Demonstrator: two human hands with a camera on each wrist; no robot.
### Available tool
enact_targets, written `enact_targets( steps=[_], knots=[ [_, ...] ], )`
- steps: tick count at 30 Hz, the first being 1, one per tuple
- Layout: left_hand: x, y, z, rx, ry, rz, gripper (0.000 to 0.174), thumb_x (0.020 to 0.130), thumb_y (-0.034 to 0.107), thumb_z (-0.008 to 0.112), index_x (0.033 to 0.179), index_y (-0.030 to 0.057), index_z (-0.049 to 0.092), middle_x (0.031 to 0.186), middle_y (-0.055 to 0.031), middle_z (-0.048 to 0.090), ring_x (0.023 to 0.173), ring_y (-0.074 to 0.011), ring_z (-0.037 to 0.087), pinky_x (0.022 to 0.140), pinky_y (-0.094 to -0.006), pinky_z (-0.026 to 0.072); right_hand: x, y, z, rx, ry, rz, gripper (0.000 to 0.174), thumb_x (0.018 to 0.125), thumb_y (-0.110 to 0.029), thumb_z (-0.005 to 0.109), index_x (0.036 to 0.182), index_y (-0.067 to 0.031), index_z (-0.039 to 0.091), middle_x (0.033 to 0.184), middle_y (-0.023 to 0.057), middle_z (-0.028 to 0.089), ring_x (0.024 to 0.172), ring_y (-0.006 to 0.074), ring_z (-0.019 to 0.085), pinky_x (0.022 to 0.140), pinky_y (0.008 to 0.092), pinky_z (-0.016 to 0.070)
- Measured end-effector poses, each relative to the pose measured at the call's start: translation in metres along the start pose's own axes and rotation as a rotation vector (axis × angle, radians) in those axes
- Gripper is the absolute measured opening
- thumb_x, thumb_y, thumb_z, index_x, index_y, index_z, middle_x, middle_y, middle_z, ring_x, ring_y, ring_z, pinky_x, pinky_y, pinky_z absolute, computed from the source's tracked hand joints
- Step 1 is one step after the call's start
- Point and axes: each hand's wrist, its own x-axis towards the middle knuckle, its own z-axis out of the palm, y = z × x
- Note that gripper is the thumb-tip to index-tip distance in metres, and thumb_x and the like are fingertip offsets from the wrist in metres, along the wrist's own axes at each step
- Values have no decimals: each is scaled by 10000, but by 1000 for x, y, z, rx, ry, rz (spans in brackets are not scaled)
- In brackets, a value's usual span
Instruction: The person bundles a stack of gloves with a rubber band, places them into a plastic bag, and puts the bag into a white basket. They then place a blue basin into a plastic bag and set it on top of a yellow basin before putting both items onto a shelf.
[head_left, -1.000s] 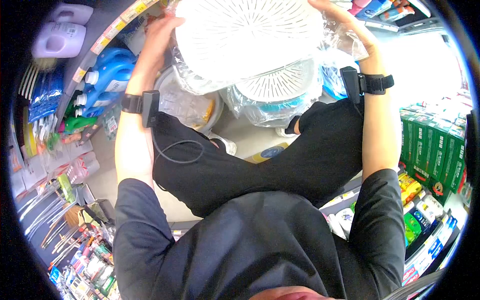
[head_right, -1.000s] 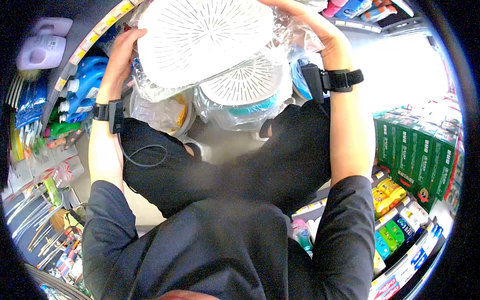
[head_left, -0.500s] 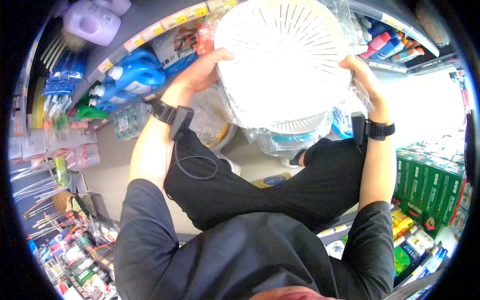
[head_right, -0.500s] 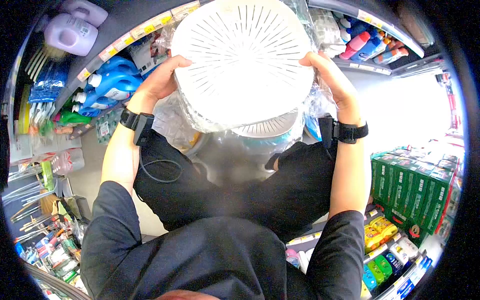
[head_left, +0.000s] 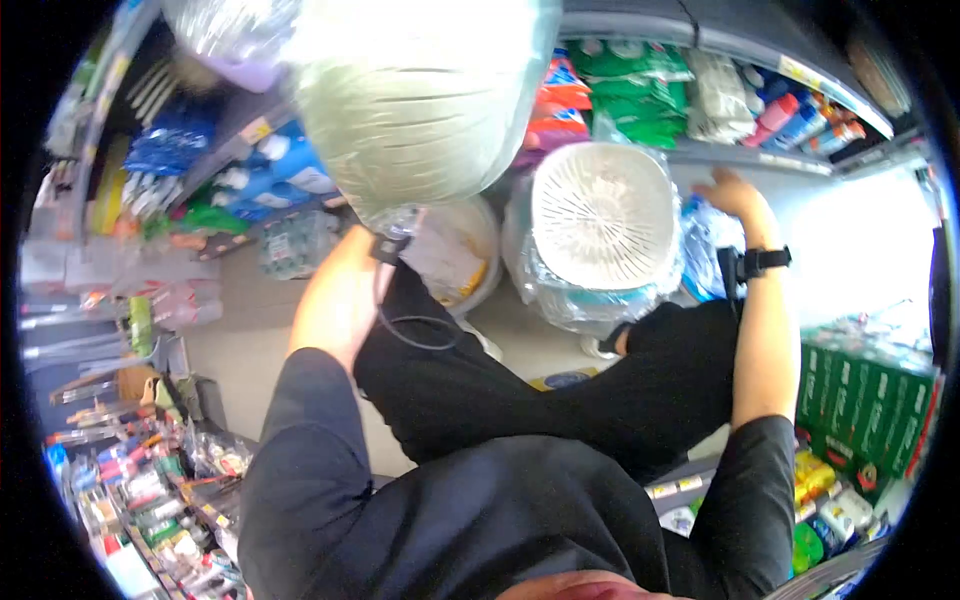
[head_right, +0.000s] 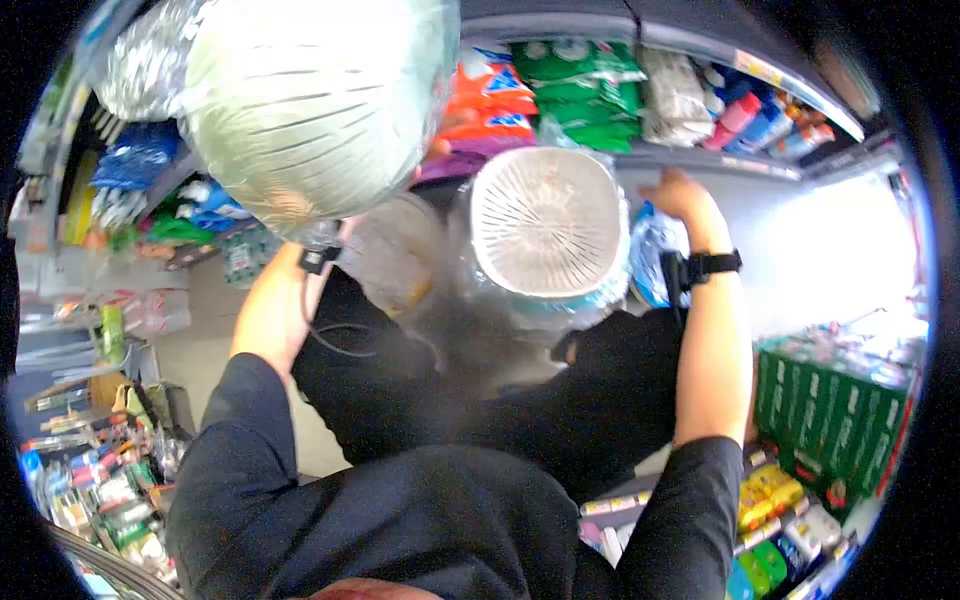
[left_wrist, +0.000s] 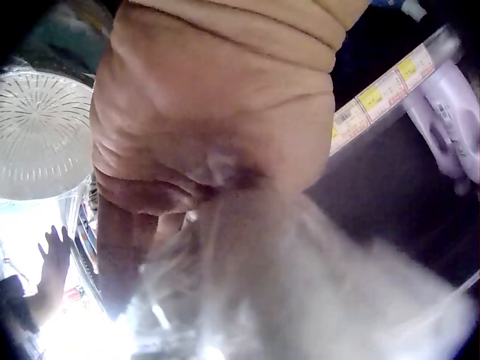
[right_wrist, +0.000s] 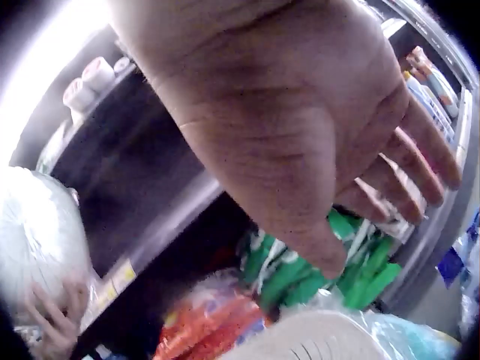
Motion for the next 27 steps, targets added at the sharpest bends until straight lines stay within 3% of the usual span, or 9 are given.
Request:
enact_targets(
  steps=[1, 3, 4, 8, 14, 18, 22, 24, 27],
  knots=[
    [0, 3, -4, -122, -95, -22, 779, 989, 507, 503, 1545, -5, 316, 1417, -261, 543, 1037, -257, 669, 839, -360, 580, -6, -16, -10, -25, -187, 64, 876, 847, -583, 668, 1387, 91, 523, 1380, 313, 553, 1342, 405, 515, 1146, 418, 380],
    [-10, 14, -32, -257, -188, -26, 799, 996, 517, 504, 1563, 4, 275, 1414, -268, 538, 989, -256, 667, 796, -351, 579, -15, -41, -14, 178, -455, 220, 813, 848, -616, 666, 1245, 92, 617, 1105, 298, 696, 931, 423, 714, 790, 540, 580],
    [-15, 15, -52, -277, -187, -3, 804, 1001, 514, 507, 1570, 6, 251, 1404, -271, 540, 958, -256, 663, 767, -341, 576, -8, -32, 4, 212, -492, 219, 774, 867, -616, 655, 1190, 86, 627, 953, 254, 708, 748, 365, 715, 620, 513, 587],
    [-16, 18, -75, -421, -267, 14, 777, 1011, 496, 516, 1556, 1, 269, 1312, -267, 585, 925, -280, 663, 728, -335, 573, -6, -44, 21, 228, -680, 222, 622, 898, -538, 672, 969, 80, 680, 838, 177, 714, 693, 300, 716, 605, 436, 598],
    [-19, 14, -81, -423, -298, 16, 732, 1020, 476, 506, 1533, -6, 303, 1223, -237, 616, 913, -303, 659, 703, -327, 571, -5, -51, 23, 247, -646, 191, 466, 895, -398, 721, 831, 61, 675, 726, 134, 693, 571, 240, 684, 510, 364, 576],
    [-23, 21, -61, -381, -263, 40, 714, 1016, 462, 510, 1524, -1, 317, 1215, -204, 612, 899, -285, 640, 695, -322, 557, 14, -35, 52, 291, -697, 236, 472, 902, -411, 700, 895, 59, 670, 738, 115, 685, 573, 241, 669, 540, 375, 578],
    [-25, 22, -133, -353, -47, 176, 664, 995, 418, 519, 1514, 36, 359, 1375, -201, 513, 1013, -274, 570, 832, -373, 525, 20, -33, 48, 368, -557, 80, 447, 914, -409, 644, 993, 30, 663, 737, 82, 666, 607, 218, 659, 541, 366, 535],
    [-24, 22, -108, -378, -126, 129, 605, 1001, 399, 540, 1474, 42, 416, 1376, -195, 533, 1083, -313, 595, 899, -405, 541, -2, -60, 25, 431, -314, 71, 477, 901, -384, 618, 1061, 65, 652, 891, 163, 706, 718, 271, 700, 584, 388, 538],
    [-39, 18, -122, -125, 168, 286, 553, 1007, 392, 549, 1413, 24, 475, 1322, -180, 578, 1098, -306, 619, 914, -397, 546, -16, -81, 27, 296, -20, 16, 554, 886, -334, 578, 1216, 111, 576, 1299, 323, 602, 1069, 447, 670, 823, 488, 578]
  ],
)
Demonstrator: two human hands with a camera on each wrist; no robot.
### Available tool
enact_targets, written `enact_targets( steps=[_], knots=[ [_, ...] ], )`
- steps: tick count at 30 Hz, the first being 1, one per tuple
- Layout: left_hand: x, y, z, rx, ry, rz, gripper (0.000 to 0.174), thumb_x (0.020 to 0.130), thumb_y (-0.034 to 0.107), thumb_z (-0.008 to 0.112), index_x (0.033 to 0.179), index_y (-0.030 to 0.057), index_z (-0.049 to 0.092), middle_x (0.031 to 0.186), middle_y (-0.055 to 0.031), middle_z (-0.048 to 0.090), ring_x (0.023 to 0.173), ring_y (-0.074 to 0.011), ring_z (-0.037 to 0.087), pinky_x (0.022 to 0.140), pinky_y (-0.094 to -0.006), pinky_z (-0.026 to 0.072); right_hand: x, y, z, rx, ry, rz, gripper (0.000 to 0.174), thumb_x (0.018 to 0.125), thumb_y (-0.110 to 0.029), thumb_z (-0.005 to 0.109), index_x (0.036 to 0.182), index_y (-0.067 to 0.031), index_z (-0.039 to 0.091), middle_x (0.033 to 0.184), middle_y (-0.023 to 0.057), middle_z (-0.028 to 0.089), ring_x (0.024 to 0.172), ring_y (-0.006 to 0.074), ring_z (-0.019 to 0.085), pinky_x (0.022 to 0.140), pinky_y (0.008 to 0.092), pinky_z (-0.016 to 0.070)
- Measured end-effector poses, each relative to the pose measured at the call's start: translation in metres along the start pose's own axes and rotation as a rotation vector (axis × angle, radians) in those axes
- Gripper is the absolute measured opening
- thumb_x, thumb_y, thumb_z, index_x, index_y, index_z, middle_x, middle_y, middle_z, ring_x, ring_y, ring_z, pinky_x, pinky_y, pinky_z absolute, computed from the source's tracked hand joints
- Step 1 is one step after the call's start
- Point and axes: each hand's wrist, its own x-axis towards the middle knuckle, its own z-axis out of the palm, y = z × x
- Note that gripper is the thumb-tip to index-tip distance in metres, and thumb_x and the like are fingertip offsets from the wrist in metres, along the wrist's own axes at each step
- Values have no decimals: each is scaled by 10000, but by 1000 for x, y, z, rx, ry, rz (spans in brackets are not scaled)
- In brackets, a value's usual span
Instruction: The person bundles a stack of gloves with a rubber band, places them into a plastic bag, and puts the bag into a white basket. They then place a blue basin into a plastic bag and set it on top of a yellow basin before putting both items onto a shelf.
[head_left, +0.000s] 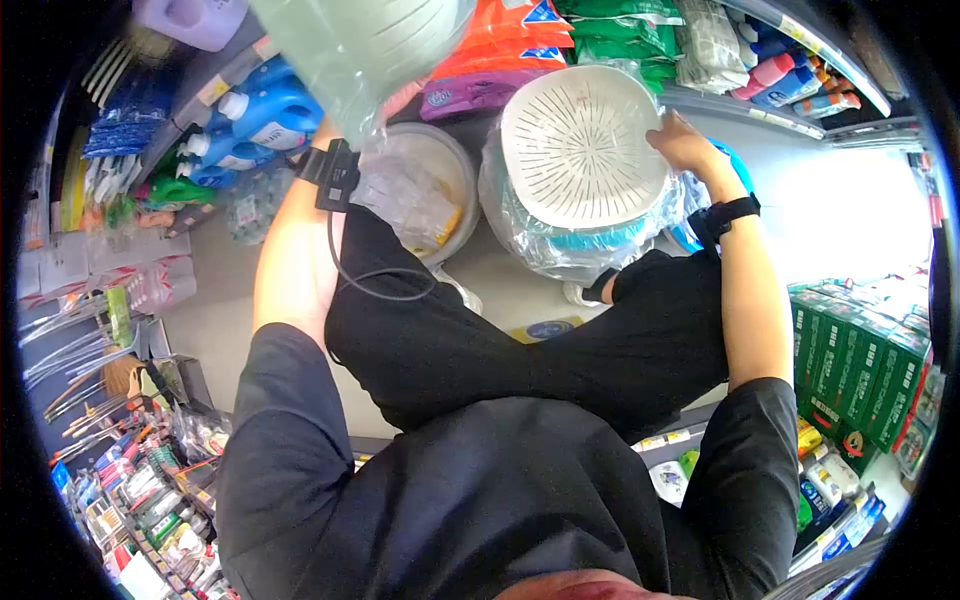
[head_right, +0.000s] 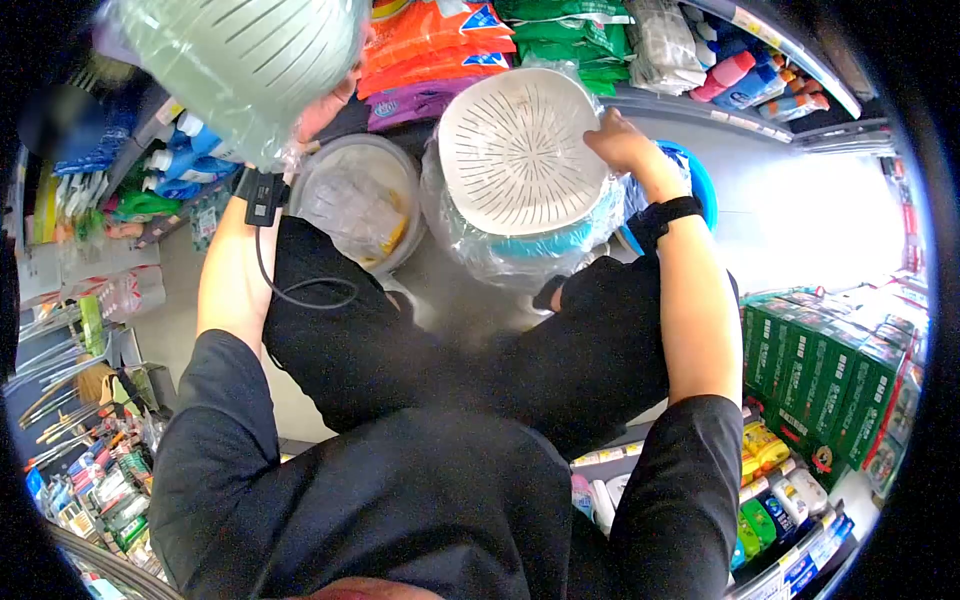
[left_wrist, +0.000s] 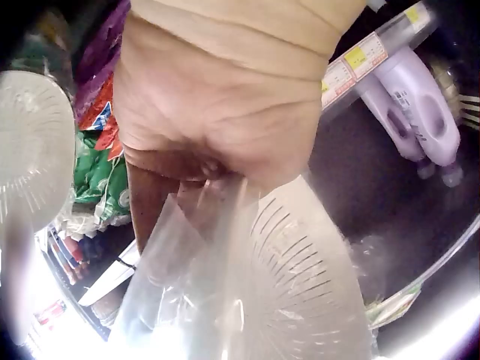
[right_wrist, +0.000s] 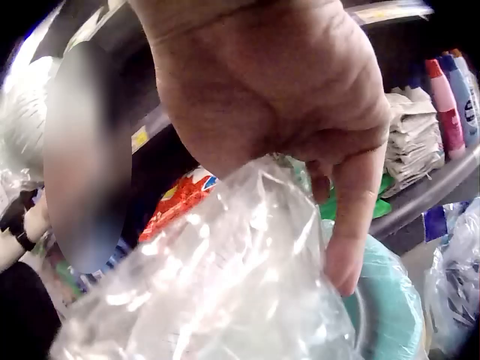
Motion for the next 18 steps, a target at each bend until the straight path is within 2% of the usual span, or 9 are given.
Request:
enact_targets(
  steps=[3, 4, 6, 7, 9, 10, 11, 14, 18],
  knots=[
    [2, 5, -3, 247, 180, 111, 483, 1008, 371, 556, 1338, 19, 543, 1237, -152, 631, 1080, -285, 648, 912, -369, 548, -5, -11, -19, 37, -213, -18, 545, 893, -311, 562, 1243, 106, 560, 1280, 305, 614, 1074, 436, 668, 834, 479, 586],
    [6, 7, -1, 284, 200, 98, 443, 1007, 355, 559, 1303, 26, 571, 1189, -133, 655, 1051, -269, 661, 900, -346, 548, -3, -4, -22, -6, -143, -76, 549, 890, -317, 566, 1247, 100, 563, 1256, 302, 623, 1053, 429, 674, 823, 477, 584],
    [17, 15, -33, 373, 28, 74, 424, 1019, 318, 556, 1328, 29, 551, 1277, -128, 630, 1141, -282, 629, 971, -417, 535, 6, 23, -38, -95, -4, -197, 558, 884, -331, 576, 1254, 86, 569, 1209, 296, 640, 1010, 415, 685, 801, 473, 580],
    [22, 19, -49, 416, -58, 67, 415, 1025, 300, 555, 1341, 30, 541, 1321, -125, 617, 1186, -288, 613, 1006, -453, 528, -4, 30, -61, 1, 6, -119, 557, 880, -354, 594, 1239, 73, 580, 1168, 264, 654, 985, 361, 668, 805, 449, 557],
    [11, 22, -28, 1012, 78, 166, 394, 1020, 298, 561, 1296, 18, 581, 1256, -110, 660, 1156, -256, 633, 988, -413, 531, -26, 56, -105, 119, 89, -64, 529, 868, -381, 629, 1191, 38, 608, 1068, 166, 670, 985, 258, 601, 852, 401, 489],
    [11, 19, 8, 596, 66, 96, 460, 964, 223, 595, 1355, -12, 532, 1308, -150, 633, 1213, -276, 601, 1048, -418, 490, -39, 72, -120, 257, 134, 35, 490, 860, -375, 643, 1168, 6, 627, 1056, 125, 658, 986, 238, 572, 881, 367, 448],
    [10, 13, 37, 182, 51, 39, 558, 908, 149, 628, 1413, -42, 484, 1359, -190, 607, 1271, -297, 570, 1109, -422, 448, -51, 91, -132, 350, 178, -28, 466, 852, -380, 652, 1157, -28, 642, 1090, 111, 649, 995, 218, 573, 858, 350, 444],
    [8, 12, 28, 317, 62, 127, 547, 912, 169, 573, 1410, -40, 489, 1395, -189, 587, 1288, -293, 562, 1157, -410, 394, -48, 128, -146, 666, 232, 87, 409, 874, -249, 645, 1181, 20, 622, 1100, 118, 652, 999, 204, 591, 896, 318, 457],
    [12, 7, 36, 468, 131, 83, 552, 943, 225, 550, 1407, -66, 479, 1397, -178, 590, 1287, -269, 570, 1168, -396, 379, -121, 73, -123, 1146, 290, -30, 361, 881, -175, 641, 1178, 30, 615, 1102, 125, 659, 1014, 206, 604, 912, 317, 467]
  ],
)
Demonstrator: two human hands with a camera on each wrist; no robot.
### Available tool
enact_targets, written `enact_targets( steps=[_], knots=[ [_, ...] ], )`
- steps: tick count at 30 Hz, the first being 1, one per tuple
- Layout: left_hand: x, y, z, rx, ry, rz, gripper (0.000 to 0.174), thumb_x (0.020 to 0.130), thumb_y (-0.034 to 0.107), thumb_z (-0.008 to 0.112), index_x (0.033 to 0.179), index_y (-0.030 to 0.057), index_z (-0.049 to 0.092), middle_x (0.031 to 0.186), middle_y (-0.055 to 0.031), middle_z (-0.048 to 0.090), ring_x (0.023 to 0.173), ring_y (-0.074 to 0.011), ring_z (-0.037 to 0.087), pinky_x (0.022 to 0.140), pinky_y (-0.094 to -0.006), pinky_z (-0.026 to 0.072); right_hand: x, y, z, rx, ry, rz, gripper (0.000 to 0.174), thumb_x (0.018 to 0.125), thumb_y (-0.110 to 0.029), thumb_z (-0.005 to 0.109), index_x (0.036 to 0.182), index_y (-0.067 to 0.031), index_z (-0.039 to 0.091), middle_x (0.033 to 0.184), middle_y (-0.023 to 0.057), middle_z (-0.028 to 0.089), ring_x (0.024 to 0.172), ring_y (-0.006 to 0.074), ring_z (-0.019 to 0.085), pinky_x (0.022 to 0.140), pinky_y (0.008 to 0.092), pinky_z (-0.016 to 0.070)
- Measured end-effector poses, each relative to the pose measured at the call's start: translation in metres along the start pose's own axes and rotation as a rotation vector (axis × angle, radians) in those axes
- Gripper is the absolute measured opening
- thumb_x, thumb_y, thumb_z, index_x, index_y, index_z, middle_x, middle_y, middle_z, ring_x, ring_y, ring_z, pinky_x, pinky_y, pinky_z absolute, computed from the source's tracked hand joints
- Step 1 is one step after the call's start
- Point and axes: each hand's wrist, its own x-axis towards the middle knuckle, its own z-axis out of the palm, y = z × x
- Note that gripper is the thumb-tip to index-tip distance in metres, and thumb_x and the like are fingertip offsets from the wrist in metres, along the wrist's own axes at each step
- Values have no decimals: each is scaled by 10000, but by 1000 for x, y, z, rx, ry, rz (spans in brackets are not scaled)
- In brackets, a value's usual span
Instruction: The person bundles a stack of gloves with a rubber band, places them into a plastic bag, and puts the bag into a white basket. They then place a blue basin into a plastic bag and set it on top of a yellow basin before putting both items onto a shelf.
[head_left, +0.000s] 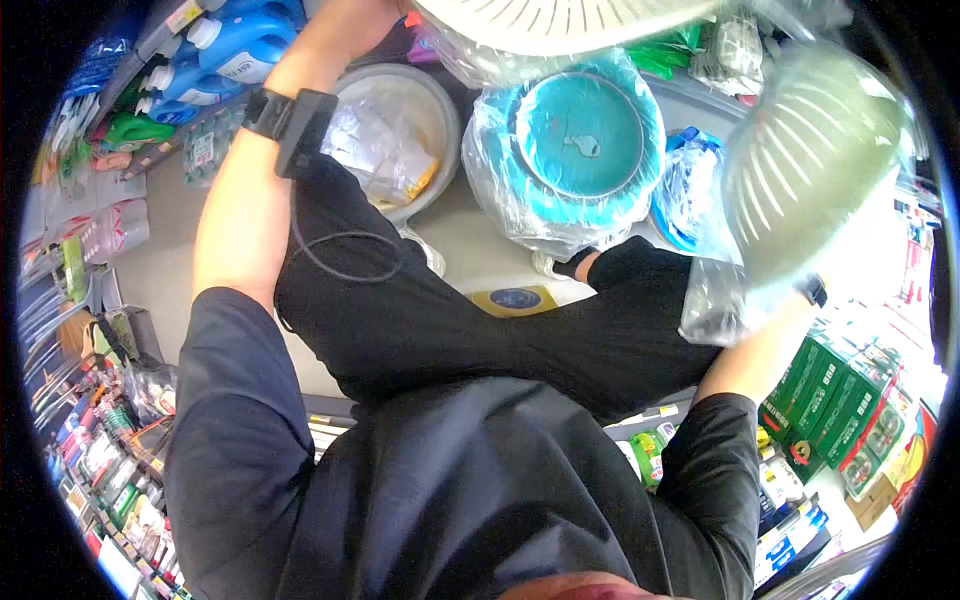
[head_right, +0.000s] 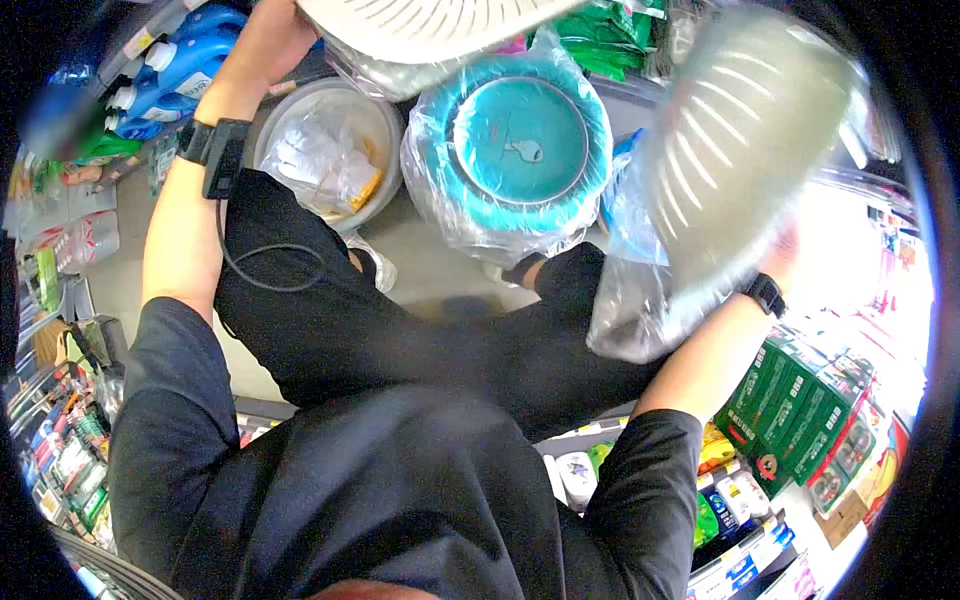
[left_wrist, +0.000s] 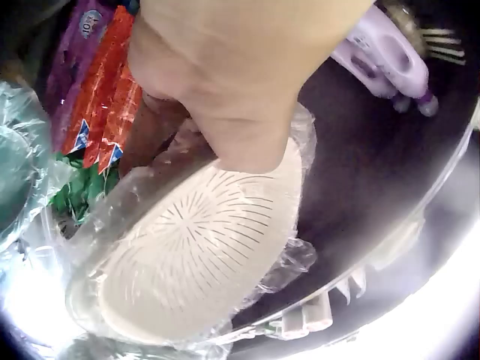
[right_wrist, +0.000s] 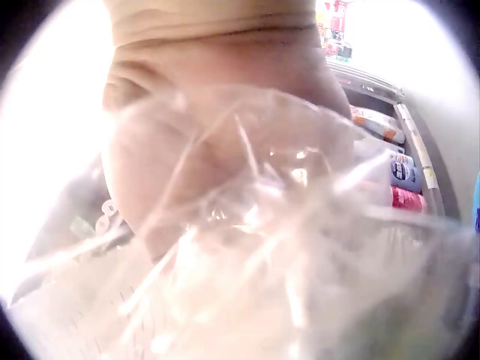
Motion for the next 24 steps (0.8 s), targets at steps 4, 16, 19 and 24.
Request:
enact_targets(
  steps=[4, 16, 19, 24],
  knots=[
    [1, -21, -17, 466, 165, -37, 412, 992, 330, 577, 1228, -2, 637, 1180, -103, 696, 1130, -192, 642, 951, -311, 501, -31, 14, 39, 122, -170, -9, 343, 889, -159, 632, 1169, 37, 614, 1090, 125, 665, 1011, 206, 611, 904, 318, 475],
    [-31, -63, 41, 763, -22, -332, 667, 1024, 421, 487, 1442, -93, 411, 1278, -237, 620, 1078, -283, 646, 930, -405, 514, 47, -3, 123, -243, -299, 35, 330, 856, -130, 634, 1108, 80, 602, 1034, 139, 671, 945, 224, 626, 863, 316, 485],
    [-29, -75, 37, 839, -70, -230, 614, 1037, 394, 461, 1417, -87, 444, 1240, -231, 629, 1022, -283, 657, 892, -420, 524, 61, 2, 127, -438, -295, 70, 329, 842, -143, 632, 1085, 77, 600, 1049, 152, 663, 1010, 219, 613, 905, 302, 470],
    [-14, -119, 1, 874, -47, -244, 613, 1042, 397, 446, 1442, -68, 444, 1319, -230, 613, 1149, -282, 618, 978, -407, 484, 61, 3, 130, -598, -231, 31, 361, 840, -145, 622, 1120, 81, 594, 1053, 154, 668, 962, 237, 620, 890, 318, 475]
  ],
)
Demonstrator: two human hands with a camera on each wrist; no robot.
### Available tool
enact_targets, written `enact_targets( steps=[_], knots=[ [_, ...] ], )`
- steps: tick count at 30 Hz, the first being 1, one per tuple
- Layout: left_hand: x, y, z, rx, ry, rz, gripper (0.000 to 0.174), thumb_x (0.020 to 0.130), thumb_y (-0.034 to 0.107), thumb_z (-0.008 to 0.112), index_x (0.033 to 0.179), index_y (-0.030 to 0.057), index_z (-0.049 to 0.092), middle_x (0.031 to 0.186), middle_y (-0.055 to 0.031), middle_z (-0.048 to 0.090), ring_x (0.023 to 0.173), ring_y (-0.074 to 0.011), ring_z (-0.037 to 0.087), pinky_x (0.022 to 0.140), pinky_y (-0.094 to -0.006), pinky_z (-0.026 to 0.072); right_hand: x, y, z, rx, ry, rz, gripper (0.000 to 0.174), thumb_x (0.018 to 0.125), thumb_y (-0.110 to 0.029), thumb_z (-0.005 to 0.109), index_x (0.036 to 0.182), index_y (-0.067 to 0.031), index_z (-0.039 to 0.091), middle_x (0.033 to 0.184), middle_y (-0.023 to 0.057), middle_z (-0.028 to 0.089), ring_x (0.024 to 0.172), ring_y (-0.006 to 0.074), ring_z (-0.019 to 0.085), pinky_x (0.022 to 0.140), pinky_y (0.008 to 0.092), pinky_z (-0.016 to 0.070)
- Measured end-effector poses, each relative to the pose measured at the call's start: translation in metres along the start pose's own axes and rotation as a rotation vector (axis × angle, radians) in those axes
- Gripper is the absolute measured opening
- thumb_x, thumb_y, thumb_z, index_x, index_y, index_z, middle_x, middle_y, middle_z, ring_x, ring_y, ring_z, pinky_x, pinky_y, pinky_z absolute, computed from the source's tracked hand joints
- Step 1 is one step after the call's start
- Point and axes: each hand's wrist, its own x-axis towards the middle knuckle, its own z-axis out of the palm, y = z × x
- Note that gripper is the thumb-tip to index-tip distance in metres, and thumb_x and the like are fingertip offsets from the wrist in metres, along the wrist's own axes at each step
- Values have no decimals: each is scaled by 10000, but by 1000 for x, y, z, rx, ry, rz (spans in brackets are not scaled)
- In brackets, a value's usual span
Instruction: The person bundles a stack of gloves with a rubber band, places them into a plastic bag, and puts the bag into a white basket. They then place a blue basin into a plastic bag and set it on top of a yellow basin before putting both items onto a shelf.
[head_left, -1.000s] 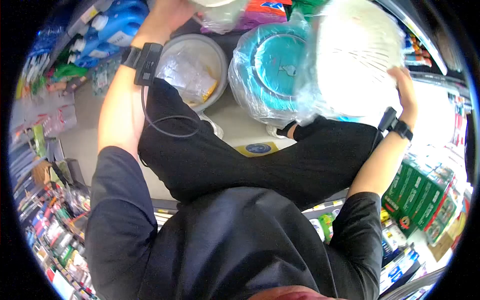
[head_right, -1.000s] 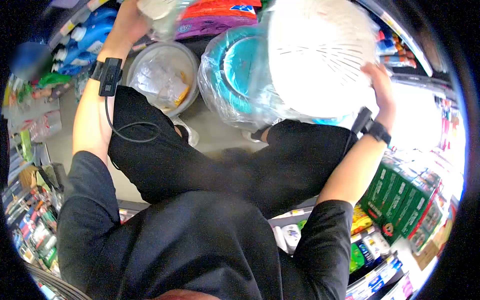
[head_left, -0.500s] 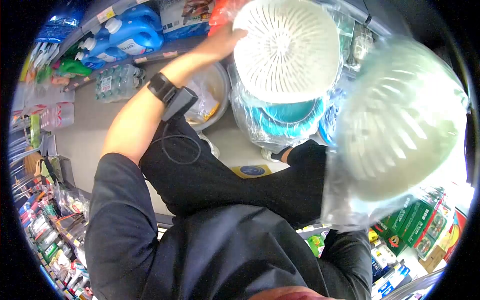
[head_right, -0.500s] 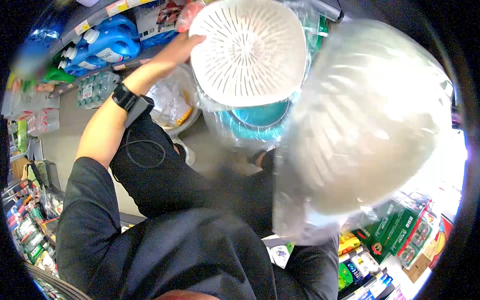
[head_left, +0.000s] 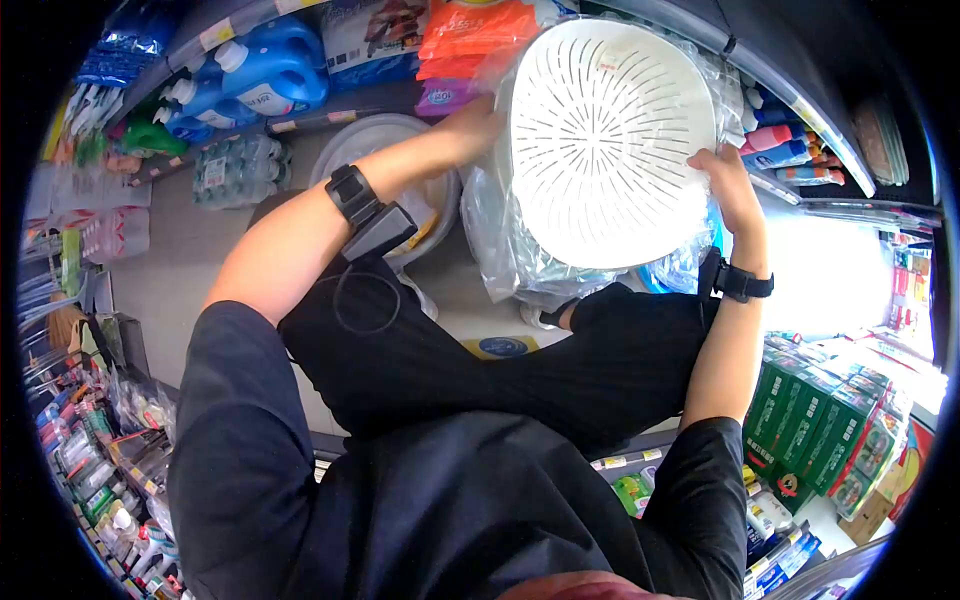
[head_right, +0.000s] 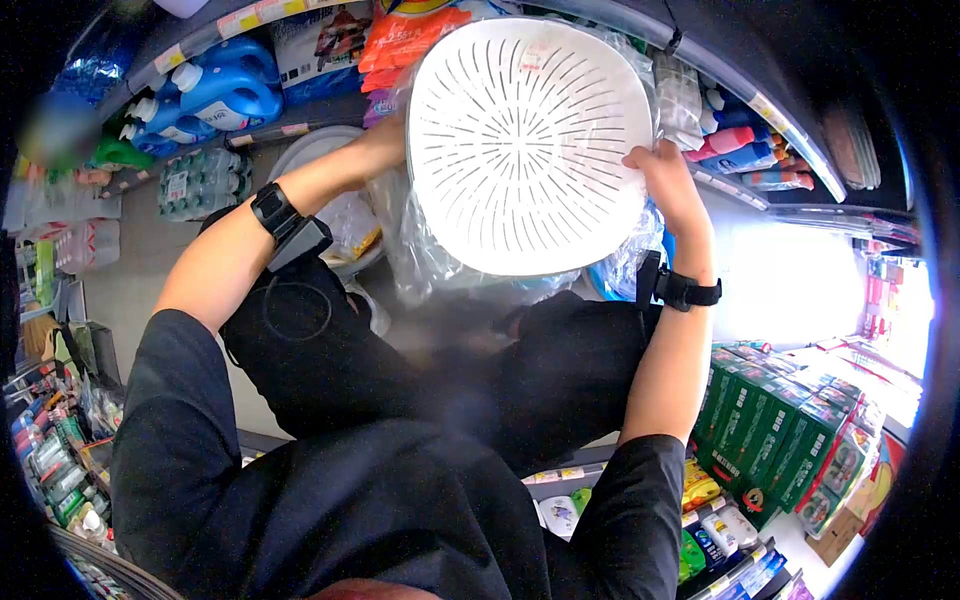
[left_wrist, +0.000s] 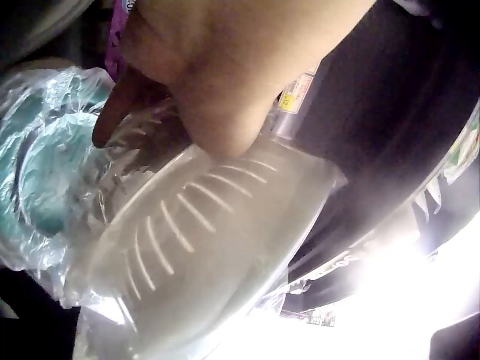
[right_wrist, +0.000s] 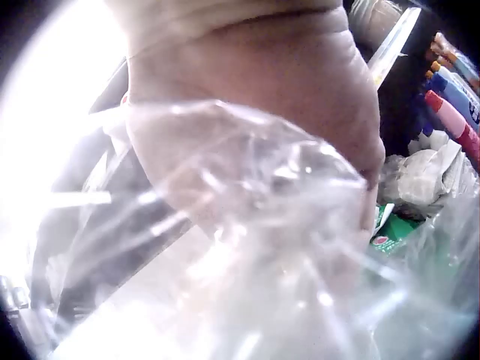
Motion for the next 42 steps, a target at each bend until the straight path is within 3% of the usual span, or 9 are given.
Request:
enact_targets(
  steps=[5, 11, 14, 17, 25, 29, 30, 35, 42],
  knots=[
    [-29, 56, 0, -227, -17, -10, 558, 1016, 304, 567, 1457, -24, 474, 1405, -183, 584, 1245, -215, 571, 1040, -354, 464, -13, -5, 6, -40, -1, -127, 437, 862, -168, 627, 1219, 80, 580, 1097, 153, 673, 1020, 259, 616, 928, 342, 466],
    [-5, 21, 1, -42, 98, 61, 579, 1029, 380, 494, 1441, -25, 472, 1376, -200, 597, 1228, -267, 585, 1033, -372, 453, 7, 19, 9, -545, 393, -644, 624, 869, -243, 725, 1338, 107, 511, 1227, 219, 654, 1108, 303, 616, 980, 358, 465],
    [9, -3, -8, 68, 38, 135, 587, 1033, 402, 495, 1437, -24, 480, 1375, -200, 597, 1229, -261, 582, 1034, -363, 449, 2, 15, 14, 27, 96, -254, 671, 902, -275, 726, 1392, 100, 464, 1312, 229, 615, 1207, 296, 578, 1036, 363, 435],
    [-24, 58, -9, -78, 88, -28, 601, 1039, 431, 492, 1428, -27, 485, 1361, -189, 602, 1214, -273, 589, 1024, -375, 452, 7, 22, 9, 44, -177, -31, 624, 921, -268, 719, 1374, 104, 505, 1286, 188, 637, 1148, 268, 612, 1039, 354, 439],
    [-45, 81, -15, -440, -217, 177, 840, 1004, 716, 331, 1579, 104, 309, 1560, -100, 409, 1395, -242, 407, 1116, -401, 352, 10, 23, 15, 114, -6, -102, 553, 944, -195, 675, 1403, 49, 486, 1298, 175, 637, 1181, 253, 590, 1038, 356, 428],
    [-47, 73, -11, -98, -185, 266, 1240, 848, 861, 453, 1600, -15, 4, 1651, -264, 125, 1530, -363, 176, 1238, -452, 182, 14, 21, 16, 36, 78, -241, 500, 973, -236, 648, 1372, 38, 521, 1241, 162, 667, 1135, 228, 612, 1012, 352, 445],
    [-58, 96, -12, 41, -187, 190, 1414, 763, 849, 604, 1561, -80, -102, 1635, -340, 0, 1545, -386, 68, 1251, -427, 122, 13, 19, 16, 7, 108, -218, 488, 984, -254, 640, 1355, 44, 533, 1226, 166, 677, 1123, 223, 624, 999, 344, 455],
    [-61, 100, 13, -32, -66, 372, 1389, 746, 666, 780, 1549, -105, -51, 1610, -360, 51, 1532, -448, 39, 1252, -429, 125, 15, 23, 25, 40, 158, -239, 492, 997, -247, 636, 1377, 43, 519, 1246, 156, 671, 1140, 219, 620, 995, 335, 460],
    [-75, 97, 26, 119, 181, 409, 1176, 888, 687, 584, 1520, -154, 57, 1481, -460, 246, 1405, -548, 329, 1162, -504, 331, 20, 36, 39, 296, 160, -221, 446, 1012, -188, 607, 1396, 22, 520, 1293, 131, 642, 1157, 204, 600, 985, 332, 465]
  ],
)
